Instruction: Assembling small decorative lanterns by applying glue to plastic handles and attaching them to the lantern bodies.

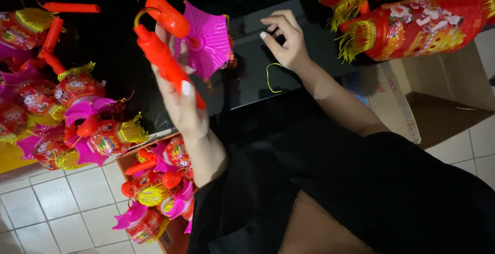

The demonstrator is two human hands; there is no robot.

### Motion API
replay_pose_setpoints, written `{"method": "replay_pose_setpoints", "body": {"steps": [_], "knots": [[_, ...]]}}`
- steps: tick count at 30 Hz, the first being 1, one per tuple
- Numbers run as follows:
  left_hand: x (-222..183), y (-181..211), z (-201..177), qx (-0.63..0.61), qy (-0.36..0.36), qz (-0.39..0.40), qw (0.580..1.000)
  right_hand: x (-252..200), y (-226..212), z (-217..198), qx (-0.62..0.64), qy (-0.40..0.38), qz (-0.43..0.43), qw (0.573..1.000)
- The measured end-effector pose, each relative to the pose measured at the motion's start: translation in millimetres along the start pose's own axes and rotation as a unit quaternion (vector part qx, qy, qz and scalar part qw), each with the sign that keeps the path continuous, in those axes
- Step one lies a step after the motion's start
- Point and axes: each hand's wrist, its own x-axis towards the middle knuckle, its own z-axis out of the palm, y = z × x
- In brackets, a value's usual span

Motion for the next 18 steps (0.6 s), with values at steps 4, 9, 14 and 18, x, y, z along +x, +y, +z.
{"method": "replay_pose_setpoints", "body": {"steps": [4,9,14,18], "knots": [[-9,-18,3,0.005,0.022,-0.056,0.998,1,-6,-1,-0.004,-0.004,0.004,1.0],[-8,-25,17,0.02,0.029,-0.059,0.998,2,-9,-2,-0.004,-0.005,-0.002,1.0],[-13,-42,32,0.134,0.022,-0.026,0.99,4,-21,-6,0.019,-0.008,-0.044,0.999],[-20,-62,46,0.183,-0.022,0.016,0.983,-5,-30,-9,0.153,-0.085,-0.052,0.983]]}}
